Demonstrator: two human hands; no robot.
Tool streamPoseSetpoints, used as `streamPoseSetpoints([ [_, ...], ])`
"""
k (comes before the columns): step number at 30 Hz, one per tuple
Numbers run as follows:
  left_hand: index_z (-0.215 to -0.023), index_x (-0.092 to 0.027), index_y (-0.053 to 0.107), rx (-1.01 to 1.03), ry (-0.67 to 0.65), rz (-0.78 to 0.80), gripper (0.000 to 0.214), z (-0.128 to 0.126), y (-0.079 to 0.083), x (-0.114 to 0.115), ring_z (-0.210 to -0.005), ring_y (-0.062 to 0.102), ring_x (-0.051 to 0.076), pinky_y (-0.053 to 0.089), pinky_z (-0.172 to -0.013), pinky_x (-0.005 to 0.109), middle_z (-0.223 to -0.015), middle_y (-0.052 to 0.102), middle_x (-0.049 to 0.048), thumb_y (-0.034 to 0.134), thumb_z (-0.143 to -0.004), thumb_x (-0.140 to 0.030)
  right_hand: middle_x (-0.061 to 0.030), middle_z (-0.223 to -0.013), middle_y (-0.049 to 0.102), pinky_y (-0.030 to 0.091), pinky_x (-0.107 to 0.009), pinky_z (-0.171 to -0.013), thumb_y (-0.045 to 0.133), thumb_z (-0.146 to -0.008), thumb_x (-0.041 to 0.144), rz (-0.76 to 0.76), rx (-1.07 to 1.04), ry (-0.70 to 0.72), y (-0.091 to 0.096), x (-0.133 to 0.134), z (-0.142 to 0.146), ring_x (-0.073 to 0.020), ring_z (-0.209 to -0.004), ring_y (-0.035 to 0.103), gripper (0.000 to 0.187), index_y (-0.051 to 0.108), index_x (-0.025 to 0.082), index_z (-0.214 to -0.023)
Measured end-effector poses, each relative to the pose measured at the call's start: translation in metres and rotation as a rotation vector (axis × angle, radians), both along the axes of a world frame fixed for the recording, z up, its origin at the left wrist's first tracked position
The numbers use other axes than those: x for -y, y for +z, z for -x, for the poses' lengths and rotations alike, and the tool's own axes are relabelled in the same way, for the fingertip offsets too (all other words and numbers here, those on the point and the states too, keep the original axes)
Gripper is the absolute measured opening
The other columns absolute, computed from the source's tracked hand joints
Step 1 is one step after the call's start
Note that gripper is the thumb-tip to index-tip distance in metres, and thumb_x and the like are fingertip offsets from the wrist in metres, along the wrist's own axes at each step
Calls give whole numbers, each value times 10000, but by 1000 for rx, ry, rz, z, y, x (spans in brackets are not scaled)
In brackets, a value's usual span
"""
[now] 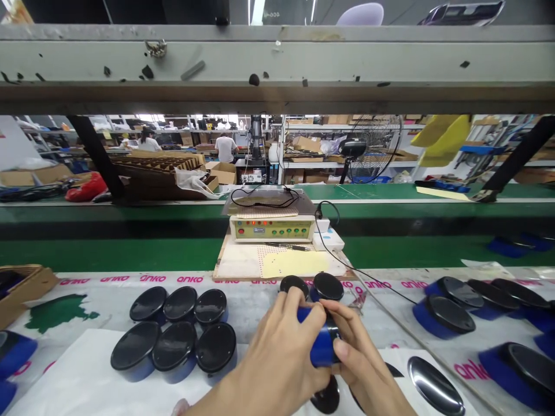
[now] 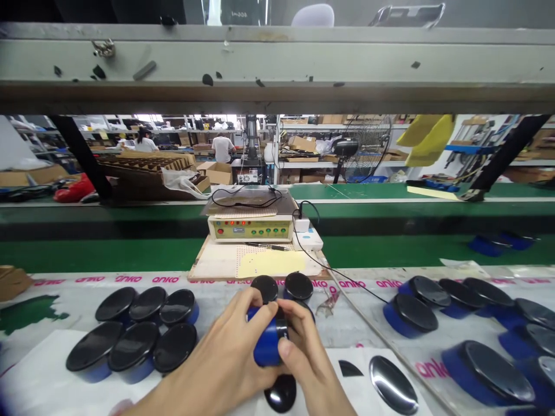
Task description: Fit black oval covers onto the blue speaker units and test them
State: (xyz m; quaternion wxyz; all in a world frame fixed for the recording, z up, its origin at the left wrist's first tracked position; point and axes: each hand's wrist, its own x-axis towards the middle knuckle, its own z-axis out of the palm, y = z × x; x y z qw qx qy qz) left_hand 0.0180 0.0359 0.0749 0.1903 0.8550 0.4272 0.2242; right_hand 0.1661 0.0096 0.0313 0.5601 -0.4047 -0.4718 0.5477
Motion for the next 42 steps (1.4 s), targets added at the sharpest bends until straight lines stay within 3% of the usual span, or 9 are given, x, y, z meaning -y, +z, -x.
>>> streamPoseSetpoints([
  [3, -1214, -247, 458, -84, 13, -72, 540, 0, -1, 1, -1027, 501, 304, 528, -793, 447, -1102, 453, 88, 698, -730, -240, -41, -1418, 463, 471, -439, -941, 583, -821, 566, 87, -47, 2, -2, 1, 2, -284, -1266, 474, 410, 534, 383, -1185],
  [7, -1192, -229, 465, -143, 6, -120, 528, 1, 0, 2, -1007, 515, 306, 540, -770, 445, -1109, 463, 93, 697, -719, -197, -29, -1442, 444, 390, -447, -1037, 600, -806, 577, 111, -22, -22, -8, 1, 2, -269, -1383, 304, 457, 538, 373, -1210],
  [17, -1179, -213, 475, -143, 36, -149, 520, 3, 2, 3, -940, 539, 286, 559, -716, 440, -1035, 467, 74, 557, -674, -118, -23, -1439, 462, 275, -416, -1118, 576, -831, 577, 90, 90, -44, -8, 0, 3, -241, -1348, 376, 484, 542, 357, -1262],
  [28, -1179, -212, 484, -92, 24, -61, 509, -1, 3, 1, -960, 517, 289, 542, -751, 452, -1048, 454, 84, 535, -678, -142, -14, -1463, 438, 302, -387, -1116, 530, -877, 543, -3, 218, -44, -6, 2, 0, -213, -1379, 325, 485, 517, 342, -1319],
  [32, -1161, -211, 499, 55, 44, 96, 505, 0, 5, -5, -965, 530, 261, 521, -808, 418, -1058, 450, 74, 593, -667, -180, -31, -1491, 390, 216, -408, -1148, 424, -931, 525, -54, 452, -26, 0, 0, -11, -206, -1403, 273, 515, 453, 291, -1389],
  [35, -1149, -222, 523, 110, 63, 163, 515, 4, 8, -11, -978, 539, 253, 482, -875, 413, -1086, 500, 58, 652, -650, -226, -77, -1433, 431, 374, -461, -1063, 345, -946, 527, -195, 801, -114, 4, -9, -27, -264, -1302, 434, 514, 453, 290, -1389],
  [37, -1095, -202, 564, 44, 73, 156, 467, 6, 9, -13, -1035, 508, 297, 438, -917, 452, -1080, 554, 69, 666, -640, -239, -106, -1373, 454, 512, -485, -888, 340, -937, 536, -217, 1072, -166, 4, -17, -36, -287, -1103, 592, 526, 410, 314, -1409],
  [39, -1037, -161, 592, -20, 75, 177, 415, 8, 6, -14, -1041, 504, 338, 414, -924, 489, -1035, 600, 102, 658, -632, -222, -125, -1346, 454, 557, -475, -737, 351, -930, 537, -190, 1294, -148, 1, -24, -41, -289, -957, 650, 532, 391, 325, -1416],
  [42, -1056, -137, 594, -37, 58, 269, 443, 10, -1, -15, -983, 568, 348, 467, -861, 470, -991, 635, 130, 657, -624, -210, -132, -1391, 402, 560, -462, -715, 318, -945, 511, -194, 1447, -50, -5, -28, -41, -304, -982, 646, 494, 448, 318, -1381],
])
